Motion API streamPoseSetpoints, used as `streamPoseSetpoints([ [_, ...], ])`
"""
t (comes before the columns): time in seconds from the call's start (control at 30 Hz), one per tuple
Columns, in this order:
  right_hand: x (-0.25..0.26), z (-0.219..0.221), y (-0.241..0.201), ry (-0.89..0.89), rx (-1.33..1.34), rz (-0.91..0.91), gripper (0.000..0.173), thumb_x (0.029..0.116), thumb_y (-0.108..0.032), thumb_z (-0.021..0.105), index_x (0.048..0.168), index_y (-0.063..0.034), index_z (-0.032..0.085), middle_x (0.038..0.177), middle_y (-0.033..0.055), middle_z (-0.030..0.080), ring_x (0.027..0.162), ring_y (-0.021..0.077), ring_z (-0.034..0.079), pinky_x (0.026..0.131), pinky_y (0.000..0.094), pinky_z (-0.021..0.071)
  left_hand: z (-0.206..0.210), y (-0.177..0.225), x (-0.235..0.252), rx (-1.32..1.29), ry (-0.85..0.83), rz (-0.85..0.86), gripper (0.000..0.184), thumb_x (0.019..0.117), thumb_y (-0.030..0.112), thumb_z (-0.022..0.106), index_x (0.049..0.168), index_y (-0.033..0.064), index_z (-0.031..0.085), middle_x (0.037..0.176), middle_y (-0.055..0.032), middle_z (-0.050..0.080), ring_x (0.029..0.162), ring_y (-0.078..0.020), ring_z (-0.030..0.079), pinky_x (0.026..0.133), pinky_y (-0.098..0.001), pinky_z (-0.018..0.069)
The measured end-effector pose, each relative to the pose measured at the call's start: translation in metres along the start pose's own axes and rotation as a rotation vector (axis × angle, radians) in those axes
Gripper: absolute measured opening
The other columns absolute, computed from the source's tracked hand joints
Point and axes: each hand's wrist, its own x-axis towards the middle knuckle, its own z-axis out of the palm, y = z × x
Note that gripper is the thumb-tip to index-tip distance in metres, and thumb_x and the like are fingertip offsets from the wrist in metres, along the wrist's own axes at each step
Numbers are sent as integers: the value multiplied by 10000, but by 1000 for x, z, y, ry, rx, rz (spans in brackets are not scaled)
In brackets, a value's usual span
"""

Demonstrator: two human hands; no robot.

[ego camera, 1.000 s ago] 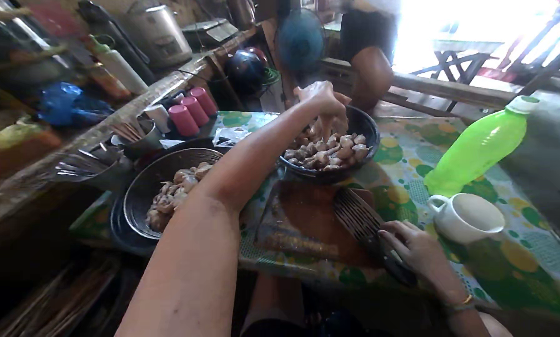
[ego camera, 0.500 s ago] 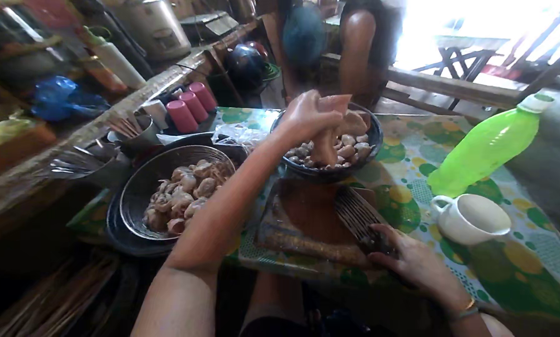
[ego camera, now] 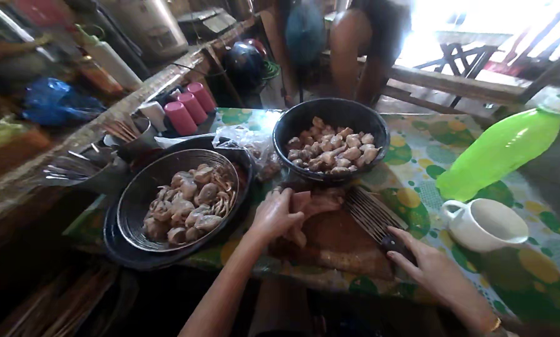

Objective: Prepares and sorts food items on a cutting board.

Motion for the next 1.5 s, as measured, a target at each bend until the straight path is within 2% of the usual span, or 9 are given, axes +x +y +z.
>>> streamPoseSetpoints([
  [0.17, -1, 4, -2, 49, -39, -27, 546, 1022, -301, 607, 1515, -90, 506, 1230, 241, 689, 989, 465, 710, 827, 651, 549, -47, 40, 59, 169, 364, 311, 256, 1027, 231, 642, 1198, 64, 734, 1157, -176, 709, 1092, -353, 677, 952, -580, 524],
  [0.33, -2, -3, -3, 6, 8, -19, 553, 1016, -284, 618, 1512, -70, 504, 1236, 247, 685, 996, 455, 712, 840, 627, 556, -64, 61, 225, 390, 133, 168, 217, 1008, 179, 609, 1074, 24, 745, 1138, -232, 706, 1140, -430, 652, 937, -677, 497],
  [0.5, 2, -9, -3, -18, 61, -35, 551, 1001, -270, 637, 1475, -10, 530, 1189, 264, 702, 991, 457, 715, 848, 610, 565, -18, 18, 284, 432, 190, 171, 134, 848, 108, 782, 901, 11, 707, 926, -225, 707, 861, -424, 698, 757, -646, 564],
  [0.57, 3, -9, -1, -26, 64, -32, 553, 1004, -275, 633, 1476, -8, 527, 1178, 266, 701, 972, 455, 717, 833, 605, 569, -17, 23, 293, 437, 148, 97, 232, 889, 212, 765, 972, 0, 718, 1018, -248, 712, 967, -446, 695, 825, -669, 548],
  [0.7, 0, -8, -3, 3, 56, -37, 542, 995, -254, 644, 1462, 2, 543, 1183, 264, 702, 956, 451, 723, 809, 592, 579, -20, 51, 293, 435, 27, -56, 293, 1003, 229, 648, 1135, -28, 698, 1238, -281, 659, 1207, -473, 612, 966, -681, 478],
  [1.0, -1, -4, 4, 24, 42, -35, 546, 995, -281, 642, 1483, -59, 539, 1169, 236, 706, 942, 429, 723, 790, 588, 579, -24, 29, 297, 491, 8, 24, 324, 922, 234, 743, 1145, 2, 707, 1191, -258, 683, 1161, -462, 637, 930, -702, 489],
  [1.23, 4, 8, 12, 180, -15, -69, 475, 957, -233, 604, 1413, -105, 620, 1135, 211, 690, 876, 391, 715, 703, 567, 582, -59, 35, 272, 21, 218, 130, 463, 932, 151, 714, 1339, -28, 583, 1263, -286, 639, 1177, -444, 627, 996, -645, 489],
  [1.37, 4, 13, 6, 213, -50, -61, 474, 964, -248, 588, 1416, -110, 616, 1120, 215, 701, 840, 409, 717, 682, 596, 571, -75, 54, 188, -278, 149, 269, 315, 1025, 221, 637, 1296, 61, 633, 1029, -118, 677, 740, -158, 607, 670, -344, 522],
  [1.5, 5, 14, 3, 199, -76, -47, 548, 948, -346, 718, 1432, -122, 590, 1127, 249, 696, 872, 461, 708, 718, 655, 555, -37, 57, 83, -482, 73, 456, 239, 992, 188, 691, 1175, 38, 662, 856, -93, 674, 594, -125, 582, 533, -282, 494],
])
